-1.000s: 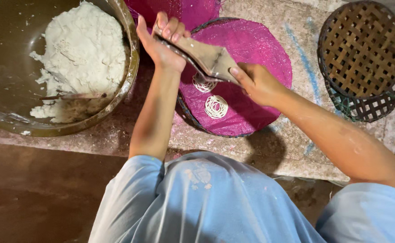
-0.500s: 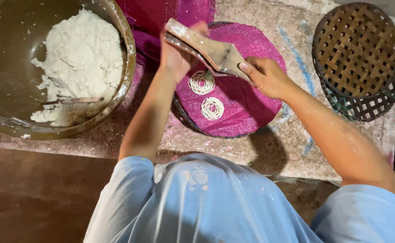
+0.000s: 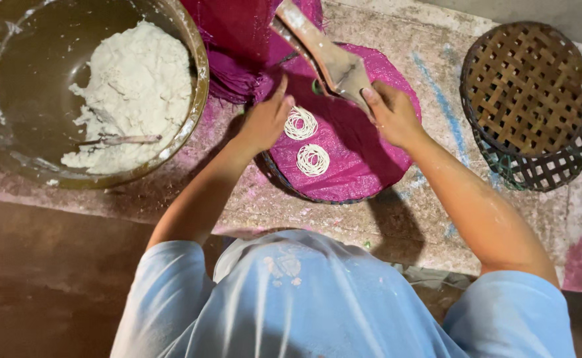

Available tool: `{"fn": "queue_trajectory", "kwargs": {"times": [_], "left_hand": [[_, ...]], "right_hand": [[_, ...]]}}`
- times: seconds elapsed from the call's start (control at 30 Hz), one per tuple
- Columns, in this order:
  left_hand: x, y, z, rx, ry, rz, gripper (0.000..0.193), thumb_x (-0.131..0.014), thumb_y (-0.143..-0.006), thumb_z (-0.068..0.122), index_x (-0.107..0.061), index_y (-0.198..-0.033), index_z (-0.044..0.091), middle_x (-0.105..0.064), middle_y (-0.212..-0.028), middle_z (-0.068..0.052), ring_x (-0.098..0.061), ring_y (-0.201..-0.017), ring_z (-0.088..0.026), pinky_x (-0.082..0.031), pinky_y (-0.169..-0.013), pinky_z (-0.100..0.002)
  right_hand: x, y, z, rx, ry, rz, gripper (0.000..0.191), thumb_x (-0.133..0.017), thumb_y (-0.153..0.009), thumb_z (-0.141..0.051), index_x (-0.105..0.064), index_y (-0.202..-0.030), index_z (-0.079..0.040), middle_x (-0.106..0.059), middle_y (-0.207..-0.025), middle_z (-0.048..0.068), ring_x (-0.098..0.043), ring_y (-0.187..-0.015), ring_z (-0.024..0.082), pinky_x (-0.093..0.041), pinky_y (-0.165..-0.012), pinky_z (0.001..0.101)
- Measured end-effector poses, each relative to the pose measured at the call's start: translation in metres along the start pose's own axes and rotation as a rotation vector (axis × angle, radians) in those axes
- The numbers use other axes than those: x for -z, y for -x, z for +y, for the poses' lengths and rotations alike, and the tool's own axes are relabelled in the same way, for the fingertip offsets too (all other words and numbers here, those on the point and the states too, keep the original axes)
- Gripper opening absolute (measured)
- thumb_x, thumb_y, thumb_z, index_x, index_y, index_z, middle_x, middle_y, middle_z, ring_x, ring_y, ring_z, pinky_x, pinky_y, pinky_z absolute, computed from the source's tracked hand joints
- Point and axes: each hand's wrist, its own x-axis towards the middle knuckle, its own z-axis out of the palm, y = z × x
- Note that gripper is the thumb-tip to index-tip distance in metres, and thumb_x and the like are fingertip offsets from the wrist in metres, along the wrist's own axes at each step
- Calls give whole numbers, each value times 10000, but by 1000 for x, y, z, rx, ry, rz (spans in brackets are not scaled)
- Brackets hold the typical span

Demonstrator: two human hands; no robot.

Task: The person presses dough through a handheld noodle extruder over a pink tray, squeezing out round noodle nests one at a time. They reload dough from a large bowl between presses, cut the strands, and place finished noodle nests onto woven bamboo racks.

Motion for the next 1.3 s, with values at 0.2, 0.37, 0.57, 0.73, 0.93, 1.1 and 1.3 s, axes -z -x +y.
{"fn": "queue_trajectory", "kwargs": {"times": [0.2, 0.37, 0.57, 0.73, 0.93, 1.1, 1.3], "left_hand": [[47, 45, 44, -201, -405, 185, 564, -642, -916, 285, -476, -1428, 114, -719, -1205, -106, -718, -963, -289, -573, -834, -451], [121, 73, 86, -344, -352, -176, 530, -658, -905, 261, -515, -1386, 94, -724, -1183, -115, -722, -963, -296, -577, -826, -452], [225, 137, 51, -498, -193, -740, 488, -676, -891, 233, -561, -1337, 70, -731, -1156, -126, -728, -963, -305, -582, -816, -452], [303, 178, -20, -435, -82, -947, 455, -692, -879, 209, -600, -1295, 50, -736, -1134, -134, -732, -963, -313, -585, -807, -453], [404, 192, -154, -214, 103, -904, 415, -710, -865, 180, -646, -1245, 26, -742, -1107, -145, -738, -962, -322, -590, -797, -454], [464, 188, -280, 99, 431, -617, 384, -726, -854, 156, -685, -1204, 6, -747, -1085, -154, -742, -962, -329, -594, -789, -454], [412, 199, -307, 150, 1232, -848, 484, -671, -841, 270, -642, -1257, 26, -711, -1220, -133, -701, -1109, -304, -586, -1000, -517]], "right_hand": [[8, 19, -37, 65, -175, -153, 527, -719, -910, -458, -615, -1204, -33, -582, -833, -28, -509, -659, 91, -426, -544, 310], [0, 37, -122, 559, 315, -254, 658, -741, -886, -596, -646, -1168, -10, -623, -839, 80, -608, -714, 217, -485, -630, 363], [-51, 25, -242, 1154, 698, -236, 431, -666, -915, -445, -657, -1002, -22, -597, -790, 136, -611, -719, 348, -453, -591, 469], [-145, 13, -308, 802, 154, -684, 462, -568, -1022, -470, -613, -925, -20, -607, -804, 143, -628, -762, 350, -463, -636, 465], [-227, 10, -334, 625, -105, -735, 446, -523, -1075, -424, -601, -884, -29, -594, -784, 132, -646, -715, 315, -458, -640, 449], [-238, -13, -336, 895, 437, -285, 324, -589, -972, -397, -637, -875, -91, -604, -758, 64, -631, -665, 258, -502, -570, 400], [-244, -80, -335, 1322, 1186, 198, 138, -812, -940, -265, -710, -966, -176, -558, -860, -11, -578, -719, 131, -457, -545, 289]]}}
